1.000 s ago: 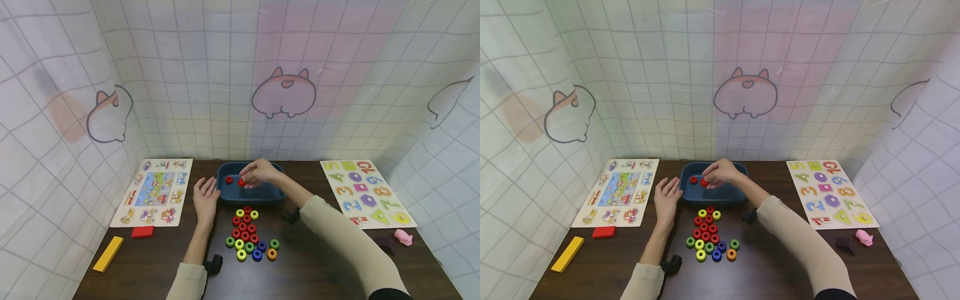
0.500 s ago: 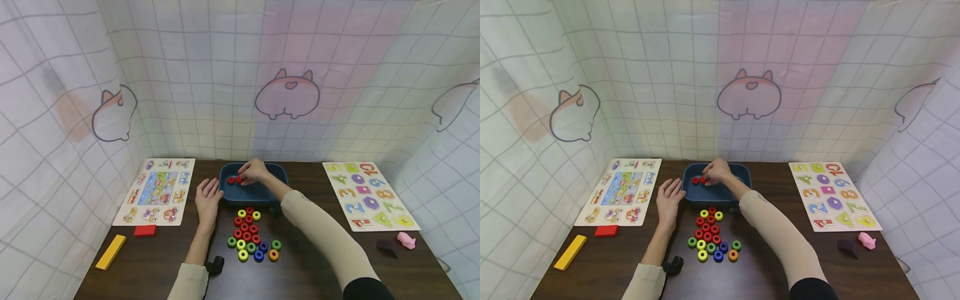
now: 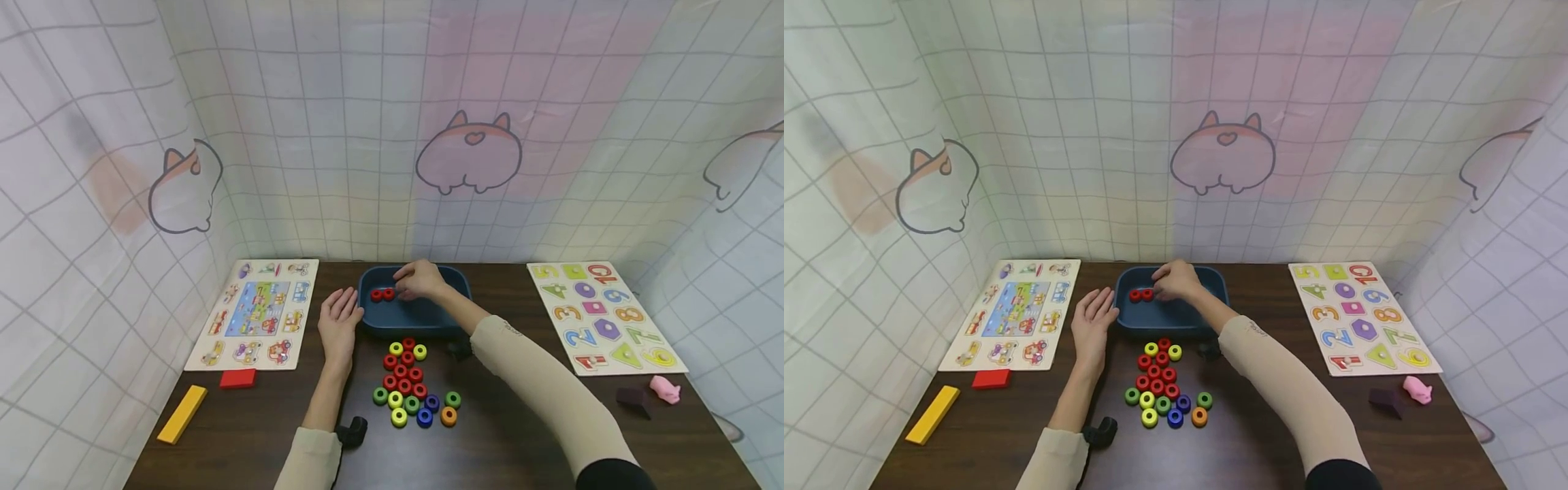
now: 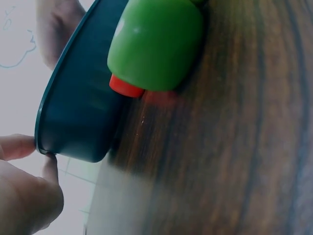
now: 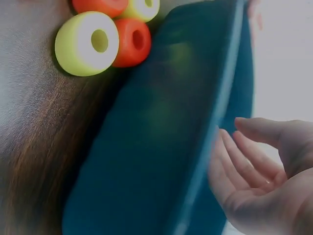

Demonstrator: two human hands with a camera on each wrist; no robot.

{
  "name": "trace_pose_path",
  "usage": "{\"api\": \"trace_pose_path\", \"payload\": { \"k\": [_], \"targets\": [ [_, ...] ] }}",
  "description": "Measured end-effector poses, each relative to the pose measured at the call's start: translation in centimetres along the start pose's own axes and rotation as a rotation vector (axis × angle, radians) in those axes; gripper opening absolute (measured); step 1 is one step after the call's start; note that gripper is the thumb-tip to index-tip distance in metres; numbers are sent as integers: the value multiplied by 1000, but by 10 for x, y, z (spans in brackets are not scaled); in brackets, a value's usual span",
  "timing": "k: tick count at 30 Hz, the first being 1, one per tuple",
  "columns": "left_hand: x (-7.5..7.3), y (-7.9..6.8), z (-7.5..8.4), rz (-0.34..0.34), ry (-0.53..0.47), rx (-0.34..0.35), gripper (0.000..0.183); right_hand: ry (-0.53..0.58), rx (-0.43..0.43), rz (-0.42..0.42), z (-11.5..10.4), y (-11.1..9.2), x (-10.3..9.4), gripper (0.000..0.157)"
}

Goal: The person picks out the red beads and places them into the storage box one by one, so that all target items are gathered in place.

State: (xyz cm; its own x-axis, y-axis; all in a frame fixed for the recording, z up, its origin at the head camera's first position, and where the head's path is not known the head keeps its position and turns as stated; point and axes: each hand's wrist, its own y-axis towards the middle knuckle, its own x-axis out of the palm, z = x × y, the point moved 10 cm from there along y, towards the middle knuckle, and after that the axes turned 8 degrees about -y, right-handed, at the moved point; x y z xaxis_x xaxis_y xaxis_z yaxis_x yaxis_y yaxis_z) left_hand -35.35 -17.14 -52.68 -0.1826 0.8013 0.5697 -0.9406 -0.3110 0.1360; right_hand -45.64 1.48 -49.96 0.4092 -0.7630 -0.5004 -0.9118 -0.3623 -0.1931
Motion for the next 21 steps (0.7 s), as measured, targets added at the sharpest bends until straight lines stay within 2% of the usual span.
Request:
{"api": "trace_pose_path", "payload": {
  "k": [7, 12, 17, 21],
  "targets": [
    [-1, 3, -4, 17, -8, 10, 56, -24, -114, -14, -33, -46, -15, 19],
    [-4, 3, -4, 45, -8, 3, 58, -79, -190, -127, -48, -87, -3, 18],
    [-8, 5, -5, 49, -9, 2, 59, -161, -193, -273, -40, -122, 22, 17],
    [-9, 5, -7, 53, -1, -6, 60, -271, -180, -318, -17, -138, 40, 17]
  ]
}}
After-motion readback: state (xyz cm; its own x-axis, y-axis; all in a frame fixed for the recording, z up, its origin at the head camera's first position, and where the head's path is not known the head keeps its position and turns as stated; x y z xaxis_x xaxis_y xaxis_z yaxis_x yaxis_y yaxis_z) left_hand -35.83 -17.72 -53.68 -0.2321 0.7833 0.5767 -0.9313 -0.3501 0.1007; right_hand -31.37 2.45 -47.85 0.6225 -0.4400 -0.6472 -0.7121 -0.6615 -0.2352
